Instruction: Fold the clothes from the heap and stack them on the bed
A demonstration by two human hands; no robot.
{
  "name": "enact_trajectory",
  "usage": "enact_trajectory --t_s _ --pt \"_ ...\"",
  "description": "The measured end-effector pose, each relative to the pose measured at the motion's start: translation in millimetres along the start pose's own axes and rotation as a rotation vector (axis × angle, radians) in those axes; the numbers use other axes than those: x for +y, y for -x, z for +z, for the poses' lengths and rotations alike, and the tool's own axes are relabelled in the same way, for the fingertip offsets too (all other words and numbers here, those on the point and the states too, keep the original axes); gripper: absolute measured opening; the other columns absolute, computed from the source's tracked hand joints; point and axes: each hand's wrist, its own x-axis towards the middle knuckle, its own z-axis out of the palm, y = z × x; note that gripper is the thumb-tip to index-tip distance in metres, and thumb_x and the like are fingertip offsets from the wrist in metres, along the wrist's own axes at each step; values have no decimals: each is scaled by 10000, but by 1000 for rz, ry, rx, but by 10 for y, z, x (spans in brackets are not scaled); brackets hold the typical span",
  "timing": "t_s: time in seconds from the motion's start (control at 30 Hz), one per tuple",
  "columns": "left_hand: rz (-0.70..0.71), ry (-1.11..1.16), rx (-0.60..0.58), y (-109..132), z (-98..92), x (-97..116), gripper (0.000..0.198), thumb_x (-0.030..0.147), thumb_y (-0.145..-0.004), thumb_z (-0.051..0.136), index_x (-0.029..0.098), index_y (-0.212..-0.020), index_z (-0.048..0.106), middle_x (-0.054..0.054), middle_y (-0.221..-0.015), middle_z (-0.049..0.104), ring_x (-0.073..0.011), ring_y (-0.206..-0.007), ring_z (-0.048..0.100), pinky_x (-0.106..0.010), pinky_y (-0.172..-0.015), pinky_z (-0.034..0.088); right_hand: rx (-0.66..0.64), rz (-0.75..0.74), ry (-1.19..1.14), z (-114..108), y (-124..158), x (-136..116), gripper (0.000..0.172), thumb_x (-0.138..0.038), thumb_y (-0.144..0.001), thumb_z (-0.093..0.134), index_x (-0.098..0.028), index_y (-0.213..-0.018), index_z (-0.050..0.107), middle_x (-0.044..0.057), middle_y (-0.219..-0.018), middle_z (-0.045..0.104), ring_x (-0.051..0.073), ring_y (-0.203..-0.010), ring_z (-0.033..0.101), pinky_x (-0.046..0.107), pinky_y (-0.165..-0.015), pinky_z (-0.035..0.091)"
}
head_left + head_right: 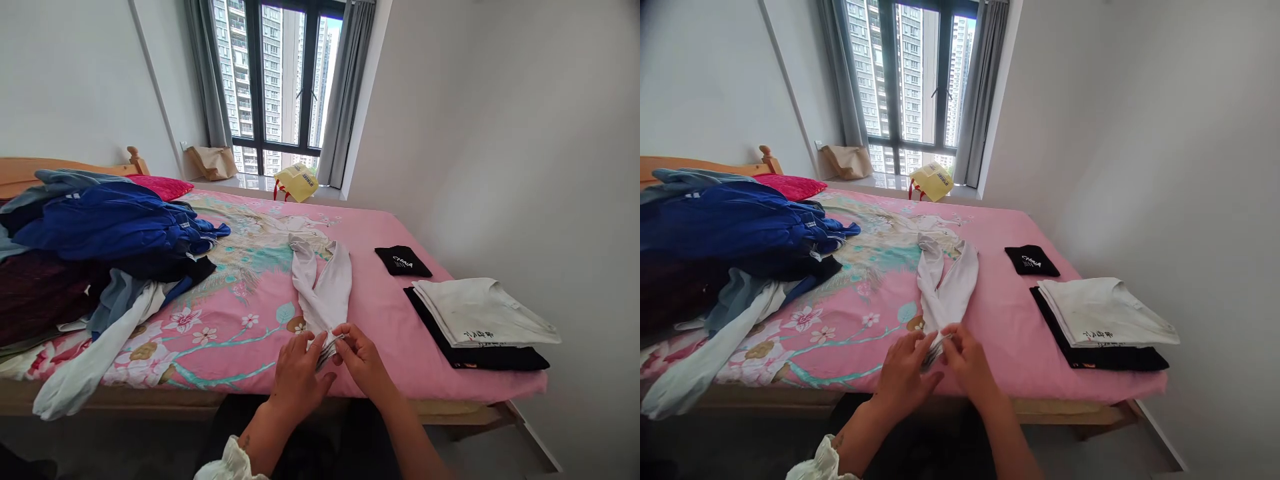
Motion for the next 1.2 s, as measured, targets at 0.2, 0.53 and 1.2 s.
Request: enact_trajectory --t_s 0.2,0.53,1.2 --pt "113 144 283 -137 103 -13 455 74 -776 443 137 -1203 589 -77 -890 630 -183 -838 622 -296 -761 528 186 22 -304 35 57 -153 413 -502 -804 616 -204 -1055 481 -44 -639 567 125 -587 551 286 -632 507" --pt "4 444 150 100 184 293 402 202 -817 530 153 -1212 587 -108 -1024 659 -209 -931 644 -351 -826 548 313 21 -180 297 567 103 463 -478 -838 572 -191 -1201 561 90 -1147 634 224 -1060 586 330 -924 476" --pt "148 361 -87 197 79 357 522 107 -812 418 154 -1328 483 -130 -1018 622 -220 -907 617 -379 -808 541 314 2 -53 326 588 220 445 -493 -885 487 -172 -1187 549 86 -1147 629 212 -1069 572 303 -908 464"
